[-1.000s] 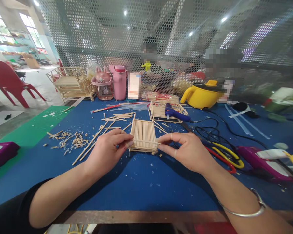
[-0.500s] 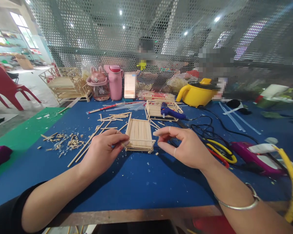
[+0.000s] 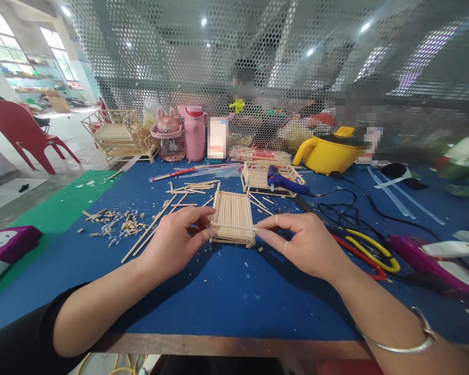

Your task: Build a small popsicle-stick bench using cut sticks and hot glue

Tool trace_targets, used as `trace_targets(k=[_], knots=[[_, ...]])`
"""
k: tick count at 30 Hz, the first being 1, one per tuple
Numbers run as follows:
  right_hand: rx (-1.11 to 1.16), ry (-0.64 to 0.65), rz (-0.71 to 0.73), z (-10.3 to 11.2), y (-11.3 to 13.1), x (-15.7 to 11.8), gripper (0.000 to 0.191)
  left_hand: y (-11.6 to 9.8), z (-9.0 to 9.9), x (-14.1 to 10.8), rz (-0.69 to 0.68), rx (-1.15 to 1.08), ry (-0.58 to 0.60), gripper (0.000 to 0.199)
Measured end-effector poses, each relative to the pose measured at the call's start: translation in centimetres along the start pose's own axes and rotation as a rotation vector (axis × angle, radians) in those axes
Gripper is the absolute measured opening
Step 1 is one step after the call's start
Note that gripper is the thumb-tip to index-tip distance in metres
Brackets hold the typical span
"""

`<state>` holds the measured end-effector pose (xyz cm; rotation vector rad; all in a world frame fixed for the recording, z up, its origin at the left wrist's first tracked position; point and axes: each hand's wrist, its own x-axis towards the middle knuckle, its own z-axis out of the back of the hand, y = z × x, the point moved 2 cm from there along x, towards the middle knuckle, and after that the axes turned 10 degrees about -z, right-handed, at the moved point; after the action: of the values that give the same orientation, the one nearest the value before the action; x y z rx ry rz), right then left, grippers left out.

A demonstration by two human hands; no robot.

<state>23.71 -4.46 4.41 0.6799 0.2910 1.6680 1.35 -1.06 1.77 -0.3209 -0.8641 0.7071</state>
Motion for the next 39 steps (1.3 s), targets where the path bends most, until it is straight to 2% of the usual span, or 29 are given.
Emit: trace_targets(k=[4, 9, 20, 24, 28, 33, 39], knots=[[-0.023, -0.022, 0.044, 0.0, 0.0, 0.0, 0.012, -0.1, 0.1, 0.2, 0.083, -0.027, -0.013, 0.016], [-0.056, -0.050, 0.088, 0.0, 0.0, -0.1, 0.013, -0.4, 0.2, 0.3, 0.081, 0.000, -0.017, 0.003], [-0.059, -0.044, 0.075, 0.0, -0.3, 0.0, 0.013, -0.2, 0.1, 0.2, 0.062, 0.055, -0.009, 0.006], [-0.063, -0.042, 0.052, -0.2, -0.4, 0.1, 0.013, -0.2, 0.1, 0.1, -0.055, 0.050, -0.032, 0.018], [-0.058, -0.013, 0.030, -0.1, -0.4, 0.1, 0.013, -0.2, 0.1, 0.0, -0.154, 0.070, -0.001, 0.020], [-0.074, 0.074, -0.060, 1.1, -1.2, 0.4, 0.033, -0.2, 0.1, -0.1, -0.146, 0.094, -0.006, 0.020], [-0.105, -0.002, -0.130, 2.7, -2.3, 0.6, 0.014, -0.2, 0.1, -0.1, -0.149, 0.127, -0.005, 0.020]])
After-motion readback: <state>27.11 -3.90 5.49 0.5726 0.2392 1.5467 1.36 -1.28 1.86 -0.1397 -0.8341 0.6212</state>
